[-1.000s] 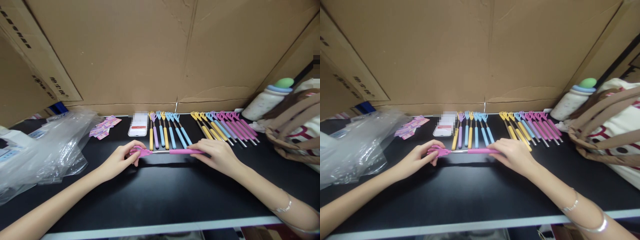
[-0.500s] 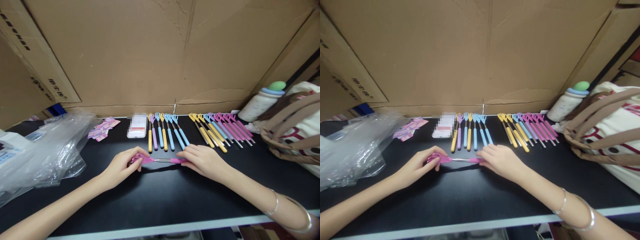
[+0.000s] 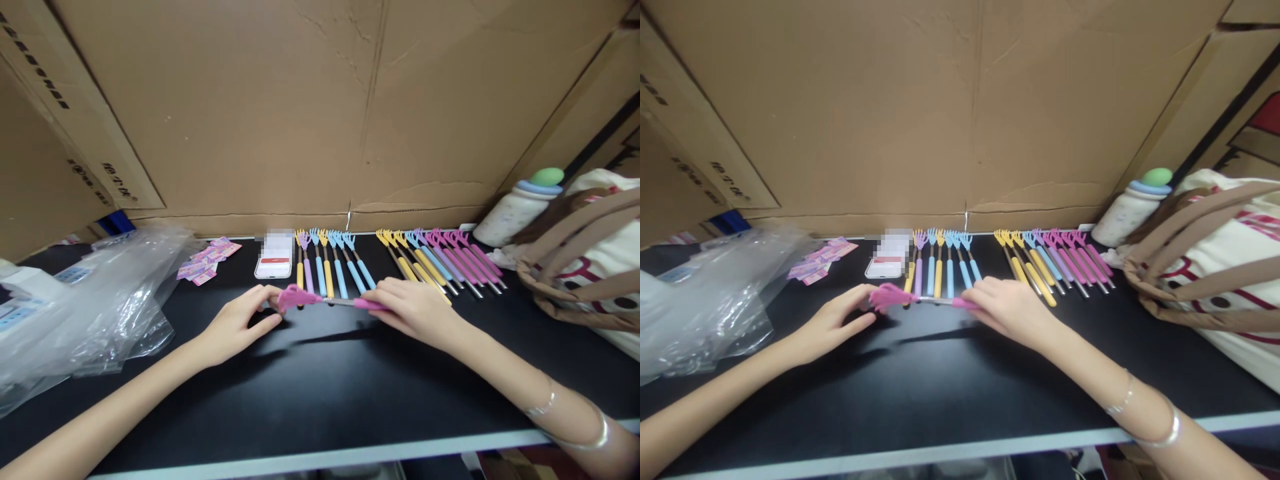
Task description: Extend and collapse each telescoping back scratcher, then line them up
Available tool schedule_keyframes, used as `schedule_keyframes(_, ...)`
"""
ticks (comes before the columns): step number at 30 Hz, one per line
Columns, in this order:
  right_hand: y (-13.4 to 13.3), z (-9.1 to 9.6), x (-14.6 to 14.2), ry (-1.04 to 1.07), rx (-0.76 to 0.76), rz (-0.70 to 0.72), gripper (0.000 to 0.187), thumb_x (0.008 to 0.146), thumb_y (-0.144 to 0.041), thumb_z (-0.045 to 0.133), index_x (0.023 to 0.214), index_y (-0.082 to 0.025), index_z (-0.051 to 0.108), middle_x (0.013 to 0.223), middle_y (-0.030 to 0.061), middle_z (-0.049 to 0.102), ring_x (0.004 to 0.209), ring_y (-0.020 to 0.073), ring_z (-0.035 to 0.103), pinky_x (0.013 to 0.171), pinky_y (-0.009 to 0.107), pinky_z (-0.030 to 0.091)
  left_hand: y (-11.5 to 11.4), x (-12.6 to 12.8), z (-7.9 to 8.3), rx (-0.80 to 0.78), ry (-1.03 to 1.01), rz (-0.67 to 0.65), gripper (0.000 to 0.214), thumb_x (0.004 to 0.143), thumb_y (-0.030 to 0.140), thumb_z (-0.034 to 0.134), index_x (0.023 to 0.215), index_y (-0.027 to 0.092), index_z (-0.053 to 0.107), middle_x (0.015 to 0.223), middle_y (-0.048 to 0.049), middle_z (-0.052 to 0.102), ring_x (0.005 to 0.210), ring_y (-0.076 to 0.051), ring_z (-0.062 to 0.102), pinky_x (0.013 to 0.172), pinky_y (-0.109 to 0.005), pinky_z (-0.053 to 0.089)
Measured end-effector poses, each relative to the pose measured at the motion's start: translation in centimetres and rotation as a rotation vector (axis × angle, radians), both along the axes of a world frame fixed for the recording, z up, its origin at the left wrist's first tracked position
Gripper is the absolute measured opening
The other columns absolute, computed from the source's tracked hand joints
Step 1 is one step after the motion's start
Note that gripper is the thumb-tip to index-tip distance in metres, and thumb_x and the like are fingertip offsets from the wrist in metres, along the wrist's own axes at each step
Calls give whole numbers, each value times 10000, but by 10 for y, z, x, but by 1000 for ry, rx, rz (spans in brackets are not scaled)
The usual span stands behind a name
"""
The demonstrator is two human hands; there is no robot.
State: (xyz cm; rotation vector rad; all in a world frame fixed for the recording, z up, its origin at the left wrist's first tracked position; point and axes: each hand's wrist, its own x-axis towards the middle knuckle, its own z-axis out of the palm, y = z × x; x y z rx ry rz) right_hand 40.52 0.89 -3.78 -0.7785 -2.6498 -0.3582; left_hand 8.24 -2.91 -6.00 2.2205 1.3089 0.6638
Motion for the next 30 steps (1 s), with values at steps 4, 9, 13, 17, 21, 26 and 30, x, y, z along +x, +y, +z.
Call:
schedule_keyframes(4, 15, 17, 14, 136, -22, -152, 178, 902, -316, 478, 997, -208, 583, 763, 8, 623, 638, 105, 554, 575, 211, 363, 6, -5, -4, 75, 53, -23, 217, 913, 320, 415, 1070, 218, 523, 1021, -42, 607, 973, -180, 560, 887, -319, 431)
schedule_keyframes(9, 45, 29, 23, 278, -254, -340, 347, 880, -329, 449, 1186, -169, 415, 608, -45, 535, 492, 110, 483, 509, 214, 347, 9, -7, -8, 107, 91, -50, 224, 926, 283, 383, 1092, 205, 513, 1019, -56, 599, 968, -177, 556, 881, -326, 444)
schedule_keyframes(13, 66, 25, 16, 129, -266, -498, 346, 876, -338, 405, 1180, -173, 421, 668, -10, 594, 569, 138, 541, 533, 222, 349, 10, -8, -6, 156, 146, -78, 217, 924, 266, 377, 1052, 207, 542, 990, -54, 604, 953, -180, 552, 847, -313, 453)
schedule_keyframes(17, 73, 8, 8, -42, -208, -647, 318, 869, -329, 390, 1143, -197, 483, 732, 28, 658, 600, 171, 589, 517, 242, 315, 11, -9, -3, 199, 206, -103, 235, 925, 258, 373, 1022, 219, 583, 961, -42, 628, 951, -180, 539, 827, -303, 448)
schedule_keyframes(21, 72, -9, 6, -86, -164, -671, 326, 893, -325, 340, 1134, -174, 499, 764, 69, 682, 669, 212, 628, 539, 267, 327, 13, -9, -4, 236, 217, -101, 260, 923, 258, 372, 1014, 231, 614, 945, -34, 644, 930, -173, 540, 819, -292, 445)
schedule_keyframes(26, 70, -15, 7, -115, -115, -685, 344, 917, -345, 308, 1134, -174, 511, 898, 95, 691, 740, 218, 646, 601, 281, 359, 14, -11, -4, 256, 257, -110, 299, 932, 244, 343, 1008, 244, 632, 941, -27, 650, 935, -169, 528, 825, -286, 435)
schedule_keyframes(30, 66, -13, 5, -127, -105, -722, 349, 912, -340, 313, 1140, -169, 515, 851, 89, 696, 715, 222, 648, 593, 286, 353, 13, -10, -3, 260, 279, -113, 290, 925, 232, 356, 1000, 247, 636, 954, -20, 657, 953, -173, 521, 831, -290, 430)
